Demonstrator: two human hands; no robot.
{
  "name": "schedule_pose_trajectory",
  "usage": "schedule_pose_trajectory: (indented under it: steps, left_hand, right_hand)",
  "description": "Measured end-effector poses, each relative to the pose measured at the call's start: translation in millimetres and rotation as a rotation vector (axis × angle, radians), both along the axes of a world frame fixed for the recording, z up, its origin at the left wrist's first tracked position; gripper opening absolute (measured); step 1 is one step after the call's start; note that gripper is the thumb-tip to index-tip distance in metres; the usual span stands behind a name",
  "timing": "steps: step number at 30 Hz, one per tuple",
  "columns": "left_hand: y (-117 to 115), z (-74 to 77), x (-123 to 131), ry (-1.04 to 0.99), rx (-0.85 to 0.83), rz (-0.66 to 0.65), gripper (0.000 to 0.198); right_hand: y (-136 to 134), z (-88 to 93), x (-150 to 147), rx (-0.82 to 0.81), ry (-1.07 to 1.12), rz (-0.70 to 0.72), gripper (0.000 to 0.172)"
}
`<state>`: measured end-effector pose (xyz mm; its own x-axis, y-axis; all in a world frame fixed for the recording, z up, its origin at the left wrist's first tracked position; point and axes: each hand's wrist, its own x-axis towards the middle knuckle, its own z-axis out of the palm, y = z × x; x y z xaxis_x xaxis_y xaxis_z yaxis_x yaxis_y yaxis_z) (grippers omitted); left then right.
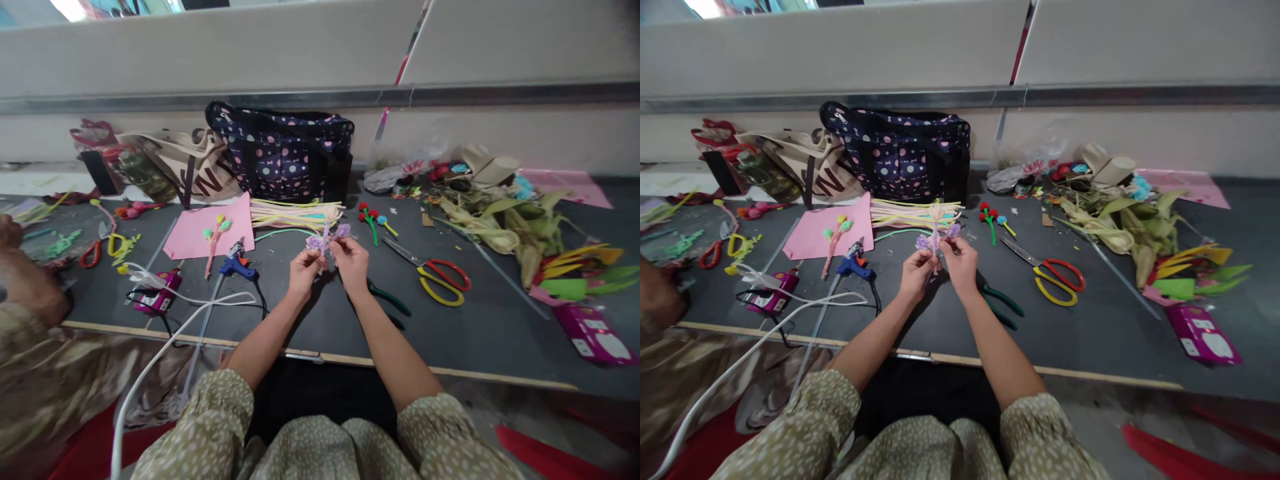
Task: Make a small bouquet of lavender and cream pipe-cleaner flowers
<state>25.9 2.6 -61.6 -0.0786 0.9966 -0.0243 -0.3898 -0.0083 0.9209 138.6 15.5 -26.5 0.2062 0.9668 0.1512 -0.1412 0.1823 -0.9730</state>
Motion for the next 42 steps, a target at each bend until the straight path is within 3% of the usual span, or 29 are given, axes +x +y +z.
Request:
schedule_pose_trajectory:
  steps: [5,16,23,28,32,37,42]
  left_hand:
    - [1.7,-7.5,3.7,-0.006,-0.005,0.007,0.035]
    - [-2.0,-9.2,7.2,0.048,0.031,-0.044,0.027]
    - [-0.9,-0.1,1.1,-0.044,0.079,0.042,0.028]
    - [-1.1,6.0,-2.5,-0.091,0.115,0.08,0.029]
    - [-2.4,8.4,0.1,-0.121,0.111,0.066,0.031]
    - [-9.8,16.1,3.5,0.033,0.156,0.086,0.026]
    - [-13.6,17.9,2.2,0.171,0.204,0.089,0.023]
  right_hand:
    - [-6.0,7.9,-4.7,0.041,0.008,0.024,0.016]
    - [-12.5,7.8,-0.9,0.169,-0.142,-0.133,0.003]
    - [-10.5,3.8,-4.9,0.161,-0.173,-0.019,0.017]
    - [-9.5,-1.9,-6.1,0.268,-0.349,-0.009,0.01]
    - [-8.4,-4.7,-4.5,0.349,-0.461,-0.086,0.013]
    - [-7.2,-6.3,-3.6,0.412,-0.444,-0.155,0.012]
    - [-9.4,-5.3,-4.4,0.346,-0.373,-0.08,0.011]
